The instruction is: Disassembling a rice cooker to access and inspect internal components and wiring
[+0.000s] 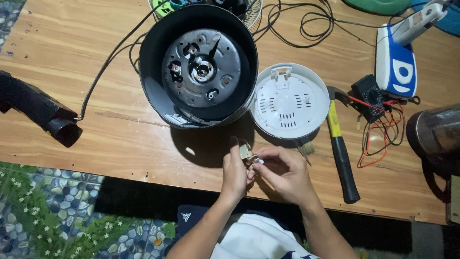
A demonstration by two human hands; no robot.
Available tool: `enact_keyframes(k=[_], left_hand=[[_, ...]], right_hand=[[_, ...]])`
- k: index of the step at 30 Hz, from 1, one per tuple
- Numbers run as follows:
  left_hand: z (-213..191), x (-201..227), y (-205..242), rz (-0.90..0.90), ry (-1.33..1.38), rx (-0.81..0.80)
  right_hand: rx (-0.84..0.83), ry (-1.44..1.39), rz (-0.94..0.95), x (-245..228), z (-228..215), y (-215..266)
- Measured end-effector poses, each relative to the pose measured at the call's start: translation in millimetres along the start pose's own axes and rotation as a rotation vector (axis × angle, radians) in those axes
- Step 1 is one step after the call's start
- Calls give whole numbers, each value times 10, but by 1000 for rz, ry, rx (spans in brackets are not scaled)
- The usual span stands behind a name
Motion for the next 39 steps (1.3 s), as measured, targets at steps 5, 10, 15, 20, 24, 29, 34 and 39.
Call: enact_keyframes(k=[5,10,15,20,24,29,34,39], left_hand=[[-35,121,26,238,-359,-85],[-27,412,153,564,-538,-95],[-17,624,254,794,-738,-140],[-100,775,352,1087,-962,-136],[-153,830,451,1111,-972,-110],[-222,747,426,1152,-932,-185],[-319,792,433,1109,-844,-137],[-568,861,273,1111,-823,-11]], right_hand=[[130,371,-352,-195,41,63],[198,362,-408,-176,38,111],[233,306,-413,-144,-19,111],[34,179,-254,-5,-83,107],[13,143,-219,94,-93,100],[-63,-23,-76,253,-106,88],[-75,-13,-58,277,-101,93],[-71,-10,36,439,-255,26]])
Point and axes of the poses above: each hand's wrist, its own y-axis away from the middle knuckle, its own z-axis out of the palm, x = y × z, the point moved 6 cm from there along -y, towards the middle knuckle, and after that the axes turned 14 degrees about z, right-handed, at the moved point
